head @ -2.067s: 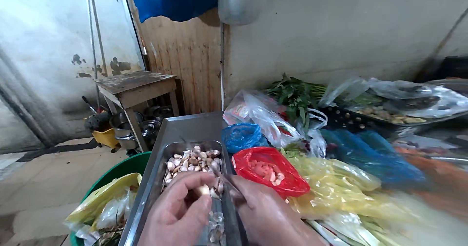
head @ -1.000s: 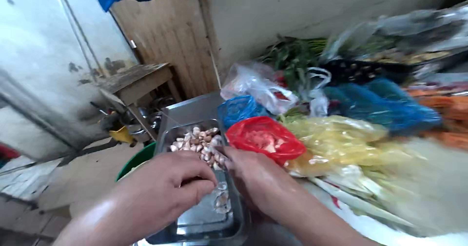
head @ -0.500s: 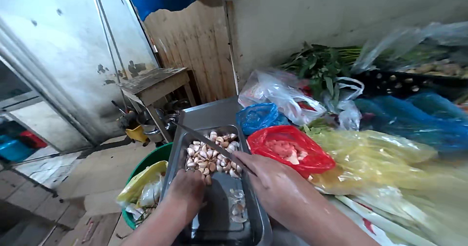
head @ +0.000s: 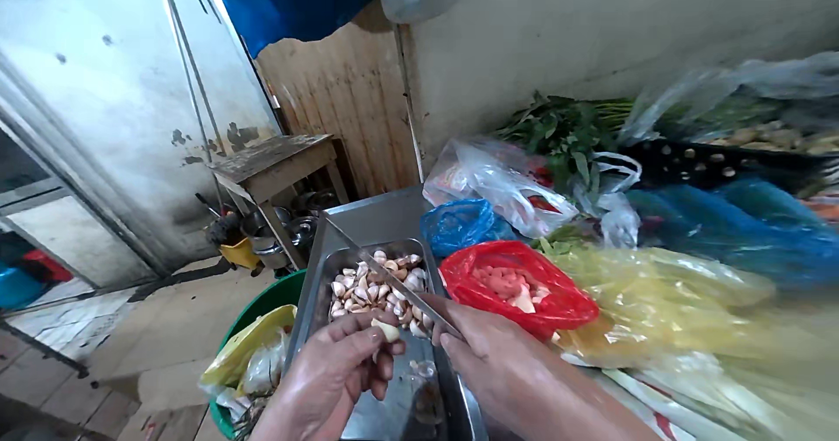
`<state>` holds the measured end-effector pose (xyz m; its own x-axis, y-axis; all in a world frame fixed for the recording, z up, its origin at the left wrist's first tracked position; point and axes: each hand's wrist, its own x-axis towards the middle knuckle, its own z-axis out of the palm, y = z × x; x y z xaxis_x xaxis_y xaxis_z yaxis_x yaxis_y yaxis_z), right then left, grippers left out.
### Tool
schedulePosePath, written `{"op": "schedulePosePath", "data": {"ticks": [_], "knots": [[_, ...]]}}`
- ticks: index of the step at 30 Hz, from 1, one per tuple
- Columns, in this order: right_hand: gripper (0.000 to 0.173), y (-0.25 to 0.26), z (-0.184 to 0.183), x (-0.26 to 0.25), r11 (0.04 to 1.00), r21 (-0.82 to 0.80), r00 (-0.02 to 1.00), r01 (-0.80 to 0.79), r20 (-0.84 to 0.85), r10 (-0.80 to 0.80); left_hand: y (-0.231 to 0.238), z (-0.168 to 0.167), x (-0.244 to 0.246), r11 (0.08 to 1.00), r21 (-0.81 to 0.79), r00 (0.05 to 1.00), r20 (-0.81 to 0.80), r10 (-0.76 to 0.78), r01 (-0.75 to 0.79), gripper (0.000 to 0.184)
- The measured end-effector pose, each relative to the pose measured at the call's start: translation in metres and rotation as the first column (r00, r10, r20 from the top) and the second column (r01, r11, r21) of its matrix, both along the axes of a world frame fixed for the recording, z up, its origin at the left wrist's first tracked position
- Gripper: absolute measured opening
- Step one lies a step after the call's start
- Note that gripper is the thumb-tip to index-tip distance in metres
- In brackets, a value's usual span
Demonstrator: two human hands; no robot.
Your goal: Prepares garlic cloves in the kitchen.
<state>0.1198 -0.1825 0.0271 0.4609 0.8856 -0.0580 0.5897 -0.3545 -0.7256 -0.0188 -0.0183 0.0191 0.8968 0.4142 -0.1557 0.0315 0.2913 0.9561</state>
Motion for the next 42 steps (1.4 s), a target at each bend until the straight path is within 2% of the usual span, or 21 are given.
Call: {"op": "schedulePosePath", "data": {"ticks": [2,4,6,8,12,15,17,19,20,21,23,25,26,28,30,31,33,35,37,40,42], "knots": [[0.049,0.001,0.003,0.001,0.997,-0.070,0.999,0.023,-0.031,-0.025,-0.009,0.006,-0.003,0.988,0.155,0.999,0.030,-0.025,0.020,0.022],[0.048,0.000,0.002,0.005,0.999,-0.037,0.996,0.033,-0.081,-0.036,-0.016,0.015,-0.004,0.941,0.338,0.998,0.056,-0.023,0.003,0.022],[0.044,-0.002,0.000,0.006,0.998,0.026,0.988,0.049,-0.145,-0.045,-0.016,0.017,-0.002,0.839,0.536,0.993,0.115,0.030,-0.088,0.022],[0.044,-0.003,0.002,0.006,0.997,0.045,0.983,0.059,-0.175,-0.050,-0.016,0.019,0.003,0.748,0.633,0.976,0.199,0.089,-0.198,0.022],[0.048,-0.001,0.000,0.001,1.000,-0.007,1.000,-0.006,-0.021,0.005,-0.039,0.040,0.026,0.580,0.779,0.938,0.339,-0.072,-0.237,0.017],[0.035,-0.001,-0.009,-0.004,0.999,-0.018,0.990,-0.036,0.139,0.038,-0.062,0.052,0.070,0.273,0.955,0.965,0.177,-0.196,-0.119,0.017],[0.035,0.003,-0.010,-0.004,0.996,-0.083,0.987,-0.017,0.160,0.030,-0.072,0.056,0.101,0.031,0.998,0.983,-0.056,-0.174,0.062,0.025],[0.036,0.005,-0.004,-0.002,0.991,-0.137,0.989,-0.008,0.148,0.028,-0.079,0.065,0.115,-0.053,0.974,0.968,-0.226,-0.104,0.222,0.036],[0.035,0.002,0.001,0.000,0.989,-0.146,0.989,-0.021,0.143,0.042,-0.081,0.072,0.112,-0.076,0.977,0.976,-0.203,-0.081,0.197,0.038],[0.036,0.000,0.004,0.002,0.991,-0.130,0.989,-0.027,0.139,0.045,-0.080,0.078,0.103,-0.070,0.991,0.989,-0.122,-0.082,0.117,0.038],[0.036,-0.002,0.000,0.005,0.999,-0.050,0.993,-0.005,0.114,0.010,-0.068,0.088,0.078,0.025,0.997,0.991,0.078,-0.107,-0.075,0.032],[0.042,0.001,-0.006,0.007,1.000,-0.014,0.994,0.025,0.103,-0.023,-0.049,0.091,0.047,0.114,0.985,0.985,0.143,-0.101,-0.131,0.021],[0.045,0.004,-0.008,0.007,0.999,-0.022,0.995,0.037,0.092,-0.035,-0.037,0.087,0.032,0.118,0.988,0.993,0.103,-0.057,-0.095,0.015],[0.046,0.008,-0.013,0.007,0.997,-0.015,0.992,0.072,0.103,-0.070,-0.017,0.073,0.014,0.082,0.978,0.975,-0.197,0.100,0.189,0.014],[0.045,0.011,-0.014,0.005,0.996,-0.025,0.993,0.091,0.079,-0.089,0.005,0.045,0.018,0.094,0.813,0.778,-0.578,0.246,0.574,0.028],[0.043,0.012,-0.014,0.004,0.995,-0.021,0.993,0.096,0.066,-0.094,0.019,0.026,0.023,0.112,0.733,0.684,-0.670,0.287,0.671,0.031],[0.043,0.012,-0.015,0.002,0.996,-0.018,0.995,0.084,0.062,-0.083,0.034,-0.003,0.031,0.185,0.667,0.580,-0.729,0.364,0.722,0.034],[0.044,0.012,-0.016,0.003,0.998,-0.008,0.996,0.070,0.064,-0.069,0.030,-0.011,0.038,0.219,0.674,0.560,-0.719,0.412,0.705,0.036],[0.045,0.012,-0.016,0.004,0.998,-0.001,0.996,0.069,0.058,-0.069,0.021,-0.012,0.044,0.198,0.671,0.558,-0.717,0.418,0.714,0.042],[0.046,0.013,-0.017,0.004,0.996,0.020,0.993,0.085,0.075,-0.086,0.016,-0.014,0.045,0.099,0.702,0.619,-0.679,0.395,0.706,0.042],[0.046,0.014,-0.017,0.004,0.996,0.031,0.991,0.084,0.098,-0.086,0.019,-0.020,0.044,0.089,0.728,0.661,-0.660,0.358,0.679,0.040]]}}
